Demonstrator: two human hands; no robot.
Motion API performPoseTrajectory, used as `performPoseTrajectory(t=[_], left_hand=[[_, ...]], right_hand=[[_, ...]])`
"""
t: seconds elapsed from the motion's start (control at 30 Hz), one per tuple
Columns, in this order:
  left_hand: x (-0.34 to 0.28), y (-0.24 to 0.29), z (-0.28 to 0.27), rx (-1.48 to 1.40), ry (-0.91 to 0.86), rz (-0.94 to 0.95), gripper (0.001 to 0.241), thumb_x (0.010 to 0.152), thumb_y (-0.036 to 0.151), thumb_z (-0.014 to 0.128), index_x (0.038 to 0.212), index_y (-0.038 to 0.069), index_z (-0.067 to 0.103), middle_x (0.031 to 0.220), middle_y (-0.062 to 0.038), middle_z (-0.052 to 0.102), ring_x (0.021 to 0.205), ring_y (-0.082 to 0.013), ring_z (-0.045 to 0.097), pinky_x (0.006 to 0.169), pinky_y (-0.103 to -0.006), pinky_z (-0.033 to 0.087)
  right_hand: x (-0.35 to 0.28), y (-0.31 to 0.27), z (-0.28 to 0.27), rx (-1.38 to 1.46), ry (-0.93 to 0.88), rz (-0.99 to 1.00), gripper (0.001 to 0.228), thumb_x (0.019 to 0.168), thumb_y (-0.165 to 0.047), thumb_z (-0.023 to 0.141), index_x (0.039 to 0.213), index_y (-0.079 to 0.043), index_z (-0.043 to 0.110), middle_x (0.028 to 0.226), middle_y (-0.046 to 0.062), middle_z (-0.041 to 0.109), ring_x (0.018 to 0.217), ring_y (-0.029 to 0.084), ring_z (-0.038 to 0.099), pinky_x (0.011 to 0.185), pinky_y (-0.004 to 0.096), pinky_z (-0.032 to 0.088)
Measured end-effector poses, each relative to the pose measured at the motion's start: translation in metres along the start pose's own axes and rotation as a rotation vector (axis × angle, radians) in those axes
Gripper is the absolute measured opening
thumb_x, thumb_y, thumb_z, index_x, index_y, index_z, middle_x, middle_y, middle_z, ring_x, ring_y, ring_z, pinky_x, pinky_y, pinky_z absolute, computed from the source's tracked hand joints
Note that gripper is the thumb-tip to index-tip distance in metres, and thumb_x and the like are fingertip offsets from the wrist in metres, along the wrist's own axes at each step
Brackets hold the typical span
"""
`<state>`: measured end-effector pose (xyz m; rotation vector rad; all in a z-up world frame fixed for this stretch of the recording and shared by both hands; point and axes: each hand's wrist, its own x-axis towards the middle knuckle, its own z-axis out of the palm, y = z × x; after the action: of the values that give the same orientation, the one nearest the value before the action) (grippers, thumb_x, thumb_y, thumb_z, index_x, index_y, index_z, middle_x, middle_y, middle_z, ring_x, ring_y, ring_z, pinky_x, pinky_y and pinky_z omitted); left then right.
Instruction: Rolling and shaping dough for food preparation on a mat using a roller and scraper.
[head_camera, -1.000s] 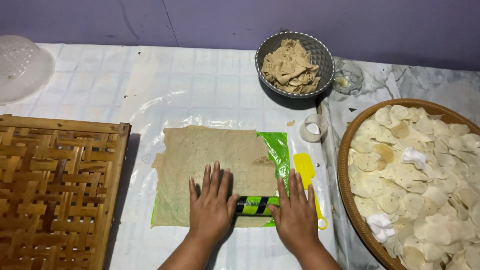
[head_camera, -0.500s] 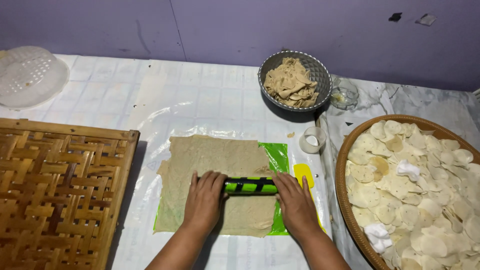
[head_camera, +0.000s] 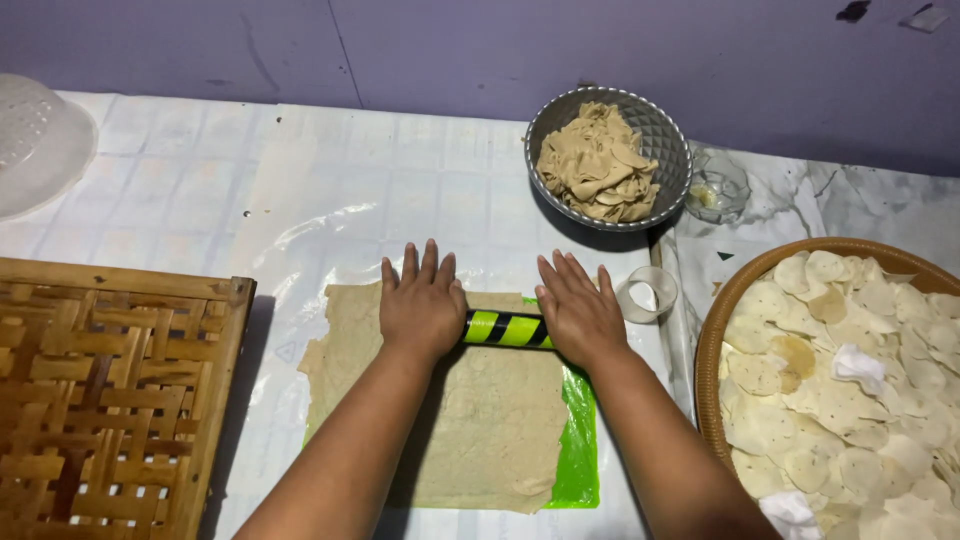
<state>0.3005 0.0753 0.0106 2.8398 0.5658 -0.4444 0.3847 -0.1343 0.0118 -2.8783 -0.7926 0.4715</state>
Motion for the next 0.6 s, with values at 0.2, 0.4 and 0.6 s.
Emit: performPoseTrajectory(t=[0.2, 0.4, 0.6], left_hand=[[-0.013, -0.006, 0.0, -0.155, 0.412, 0.213, 0.065, 0.109, 0.047, 0.029, 0.164, 0.012, 0.025, 0.172, -0.017, 0.016, 0.159, -0.0356, 0.011, 0.124, -0.0609, -0.001], [-0.07, -0.011, 0.061, -0.048, 0.506, 0.299, 0.063, 0.11, 0.049, 0.028, 0.165, 0.019, 0.025, 0.171, -0.013, 0.021, 0.157, -0.0322, 0.015, 0.124, -0.0574, 0.003], [-0.02, -0.006, 0.006, -0.005, 0.206, 0.265, 0.09, 0.086, 0.086, 0.042, 0.145, 0.019, 0.04, 0.148, -0.015, 0.046, 0.142, -0.0359, 0.041, 0.12, -0.0542, 0.023]], right_hand=[[-0.03, -0.013, -0.011, -0.004, 0.295, -0.051, 0.062, 0.109, -0.053, 0.025, 0.156, -0.015, 0.038, 0.166, 0.01, 0.035, 0.156, 0.026, 0.024, 0.125, 0.06, -0.001], [-0.071, -0.012, 0.053, -0.092, 0.251, -0.065, 0.077, 0.107, -0.059, 0.029, 0.162, -0.007, 0.019, 0.167, 0.019, 0.023, 0.156, 0.033, 0.015, 0.122, 0.066, -0.002], [-0.006, -0.007, 0.005, -0.057, 0.036, -0.026, 0.09, 0.099, -0.076, 0.028, 0.155, -0.006, 0.033, 0.155, 0.015, 0.044, 0.152, 0.027, 0.033, 0.125, 0.061, 0.002]])
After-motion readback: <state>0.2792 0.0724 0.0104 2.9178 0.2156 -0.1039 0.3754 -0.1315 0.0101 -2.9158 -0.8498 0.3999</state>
